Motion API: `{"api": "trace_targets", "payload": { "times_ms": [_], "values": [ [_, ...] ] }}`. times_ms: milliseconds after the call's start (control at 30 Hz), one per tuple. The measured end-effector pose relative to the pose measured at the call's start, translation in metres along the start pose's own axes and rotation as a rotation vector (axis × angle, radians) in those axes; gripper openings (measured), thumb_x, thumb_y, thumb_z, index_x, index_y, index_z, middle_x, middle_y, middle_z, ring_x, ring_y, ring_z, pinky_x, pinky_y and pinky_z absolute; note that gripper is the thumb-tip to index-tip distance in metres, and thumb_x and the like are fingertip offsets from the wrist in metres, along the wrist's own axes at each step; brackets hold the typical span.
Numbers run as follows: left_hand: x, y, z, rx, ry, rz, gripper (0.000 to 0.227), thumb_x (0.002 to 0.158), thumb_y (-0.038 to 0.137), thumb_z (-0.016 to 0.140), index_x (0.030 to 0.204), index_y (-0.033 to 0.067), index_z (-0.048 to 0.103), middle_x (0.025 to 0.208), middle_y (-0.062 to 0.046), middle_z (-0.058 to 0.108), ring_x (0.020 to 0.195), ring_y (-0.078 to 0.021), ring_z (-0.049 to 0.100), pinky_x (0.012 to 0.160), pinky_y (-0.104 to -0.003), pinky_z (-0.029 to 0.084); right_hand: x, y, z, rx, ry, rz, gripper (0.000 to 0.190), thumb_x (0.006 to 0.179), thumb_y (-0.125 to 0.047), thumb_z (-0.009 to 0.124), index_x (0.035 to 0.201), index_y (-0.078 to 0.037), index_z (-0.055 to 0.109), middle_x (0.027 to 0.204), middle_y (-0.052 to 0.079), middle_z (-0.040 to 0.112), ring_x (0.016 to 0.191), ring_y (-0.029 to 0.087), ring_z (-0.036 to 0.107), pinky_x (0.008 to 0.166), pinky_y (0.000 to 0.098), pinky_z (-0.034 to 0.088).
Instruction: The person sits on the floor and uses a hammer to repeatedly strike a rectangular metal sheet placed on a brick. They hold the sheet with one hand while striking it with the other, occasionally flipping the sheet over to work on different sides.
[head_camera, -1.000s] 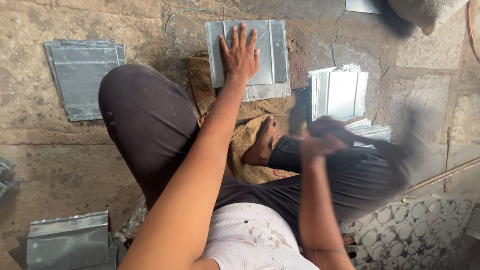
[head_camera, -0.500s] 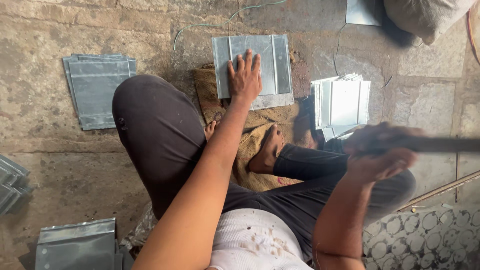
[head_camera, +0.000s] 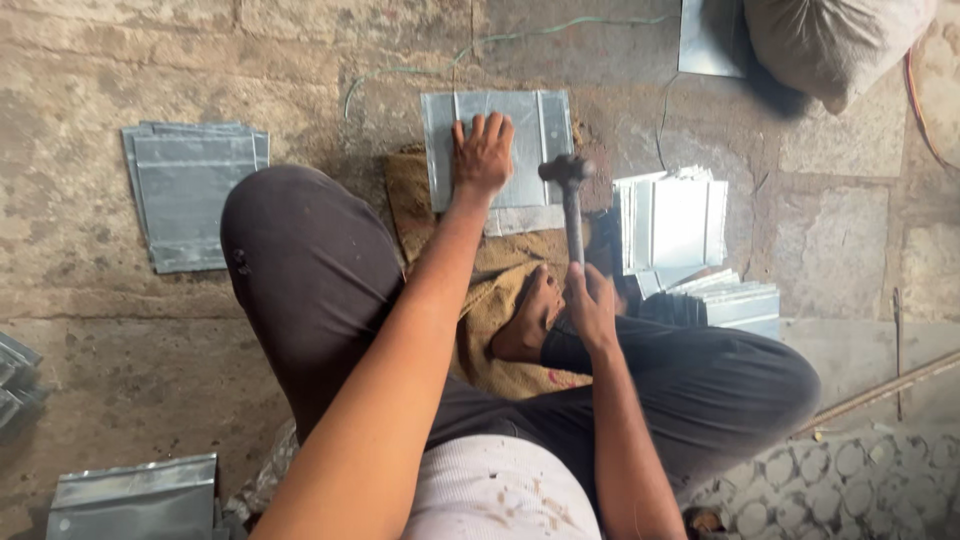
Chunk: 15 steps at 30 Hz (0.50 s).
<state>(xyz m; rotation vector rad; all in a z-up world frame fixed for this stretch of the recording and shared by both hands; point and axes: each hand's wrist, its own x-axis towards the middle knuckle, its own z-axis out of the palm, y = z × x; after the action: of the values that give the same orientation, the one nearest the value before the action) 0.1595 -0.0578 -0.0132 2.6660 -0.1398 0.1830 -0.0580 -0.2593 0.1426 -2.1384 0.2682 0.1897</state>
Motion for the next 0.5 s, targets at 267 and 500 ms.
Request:
{"api": "trace_targets", "payload": {
  "times_ms": [267,500],
  "values": [
    [0.001,0.01,-0.05,0.051,-0.214,-0.174,0.07,0.101,0.049,0.039,0.162,0.0211,0.018,0.169,-0.01,0.019,0.156,-0.0311,0.013,0.119,-0.073,-0.002,-0.036,0.01,0.019,0.18,-0.083,0.39,0.034,0.105,-0.039,0.049,0.095,-0.007,0.058,0.062,-0.004,0.048,0.043,0.007,0.043,0.035,0.0247,0.034],
    [-0.023,0.02,-0.059,0.053,-0.3,-0.161,0.07,0.106,0.054,0.031,0.165,0.0215,0.013,0.171,-0.01,0.012,0.158,-0.0322,0.01,0.12,-0.071,-0.004,-0.04,-0.01,0.003,0.317,-0.051,0.236,0.039,0.108,-0.043,0.049,0.096,-0.007,0.053,0.062,-0.006,0.045,0.044,0.004,0.04,0.035,0.0231,0.032]
  ]
}}
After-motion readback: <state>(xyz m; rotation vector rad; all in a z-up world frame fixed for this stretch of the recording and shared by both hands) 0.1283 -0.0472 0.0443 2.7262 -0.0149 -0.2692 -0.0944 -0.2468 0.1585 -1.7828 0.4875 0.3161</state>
